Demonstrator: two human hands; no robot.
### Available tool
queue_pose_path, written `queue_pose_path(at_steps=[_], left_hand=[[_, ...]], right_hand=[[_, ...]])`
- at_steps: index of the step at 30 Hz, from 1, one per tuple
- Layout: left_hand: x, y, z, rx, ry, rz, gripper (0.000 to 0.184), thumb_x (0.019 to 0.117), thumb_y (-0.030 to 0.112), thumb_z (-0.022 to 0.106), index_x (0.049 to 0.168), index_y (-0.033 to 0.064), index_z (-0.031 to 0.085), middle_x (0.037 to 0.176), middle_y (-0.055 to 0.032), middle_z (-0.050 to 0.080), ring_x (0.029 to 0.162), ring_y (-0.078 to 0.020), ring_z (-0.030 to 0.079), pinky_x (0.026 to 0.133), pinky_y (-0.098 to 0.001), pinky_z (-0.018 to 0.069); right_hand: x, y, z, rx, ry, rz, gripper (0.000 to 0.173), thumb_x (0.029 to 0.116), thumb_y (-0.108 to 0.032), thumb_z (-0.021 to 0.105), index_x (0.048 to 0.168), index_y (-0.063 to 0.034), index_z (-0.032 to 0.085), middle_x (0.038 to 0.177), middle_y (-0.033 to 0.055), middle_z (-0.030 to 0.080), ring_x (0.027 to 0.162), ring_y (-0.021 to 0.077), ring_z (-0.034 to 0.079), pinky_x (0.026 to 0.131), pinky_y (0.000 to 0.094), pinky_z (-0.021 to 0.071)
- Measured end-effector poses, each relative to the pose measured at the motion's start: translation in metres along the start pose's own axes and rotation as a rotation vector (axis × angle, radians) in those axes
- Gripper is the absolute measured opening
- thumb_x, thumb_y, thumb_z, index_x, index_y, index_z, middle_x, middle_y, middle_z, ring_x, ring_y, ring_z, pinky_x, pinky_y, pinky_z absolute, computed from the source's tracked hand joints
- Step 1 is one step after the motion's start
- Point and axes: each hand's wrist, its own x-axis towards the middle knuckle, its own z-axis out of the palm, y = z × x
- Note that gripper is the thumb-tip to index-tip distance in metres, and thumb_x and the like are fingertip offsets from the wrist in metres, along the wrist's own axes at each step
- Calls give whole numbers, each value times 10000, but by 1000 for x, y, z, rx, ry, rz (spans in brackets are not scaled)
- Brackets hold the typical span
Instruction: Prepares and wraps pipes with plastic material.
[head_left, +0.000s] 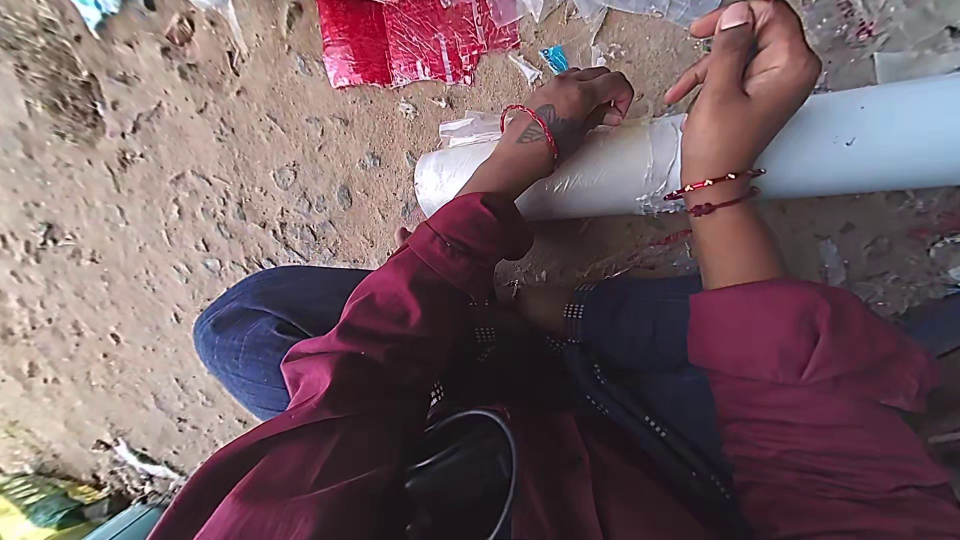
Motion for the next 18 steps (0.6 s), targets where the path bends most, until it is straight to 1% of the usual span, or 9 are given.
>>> queue_pose_path(at_steps=[1, 2, 3, 5, 7, 9, 12, 14, 18], left_hand=[[3, 5, -4, -20, -49, -58, 213, 1040, 71, 549, 1120, -60, 697, 1139, -220, 715, 1116, -354, 686, 988, -482, 509], [4, 9, -10, -61, -92, -124, 209, 1038, 48, 542, 1144, -55, 690, 1148, -204, 714, 1095, -305, 686, 979, -443, 506], [3, 9, -18, -124, -121, -170, 213, 1037, 30, 533, 1155, -47, 693, 1125, -178, 713, 1038, -231, 680, 953, -376, 508], [-6, -10, -25, -242, -100, -110, 196, 1026, 62, 562, 1111, -6, 725, 1056, -100, 726, 915, -92, 692, 864, -254, 557], [-11, -20, -29, -263, -122, -29, 176, 993, 82, 650, 1116, -18, 726, 1100, -143, 716, 940, -143, 689, 870, -288, 556], [-10, -20, -25, -233, -128, 46, 180, 963, 97, 696, 1077, -37, 732, 1099, -186, 697, 960, -211, 676, 868, -334, 540], [-7, -16, -22, -194, -116, 71, 146, 946, 80, 701, 1014, -40, 749, 1057, -193, 708, 953, -230, 684, 863, -340, 544], [-4, -5, -27, -168, -173, -25, 148, 961, 50, 682, 1042, -58, 741, 1104, -211, 697, 1031, -261, 662, 936, -370, 508], [1, 3, -28, -65, -254, -53, 189, 1009, 58, 618, 1120, -46, 730, 1212, -212, 678, 1208, -331, 620, 1060, -431, 457]], right_hand=[[0, 1, 2, 5, 6, 0, 185, 996, 127, 386, 963, 261, 509, 701, 172, 471, 648, 81, 454, 616, 144, 378], [2, 3, 2, 7, 11, -8, 184, 1000, 127, 388, 959, 254, 514, 698, 168, 474, 647, 78, 457, 616, 146, 381], [3, 5, 3, 11, 9, -18, 186, 1005, 120, 392, 963, 250, 517, 707, 172, 481, 656, 81, 462, 621, 144, 385], [1, 3, 2, 38, -3, -47, 190, 1008, 123, 388, 965, 269, 501, 744, 198, 475, 702, 110, 458, 647, 150, 387], [2, 7, 0, 48, 8, -75, 176, 994, 138, 400, 950, 251, 527, 694, 180, 495, 645, 92, 470, 620, 152, 397], [-2, 0, -3, 3, -38, -13, 185, 1005, 124, 387, 993, 232, 537, 683, 133, 470, 611, 51, 436, 600, 130, 375], [0, 2, -2, 19, -37, -1, 200, 1018, 99, 395, 1010, 245, 531, 720, 164, 499, 657, 71, 467, 628, 145, 383], [0, -1, -1, 19, -23, -8, 191, 1003, 110, 400, 985, 257, 521, 725, 176, 492, 663, 84, 476, 631, 145, 391], [4, 7, -2, 13, -47, 3, 193, 1015, 95, 406, 993, 236, 537, 721, 169, 515, 660, 82, 494, 635, 153, 404]])
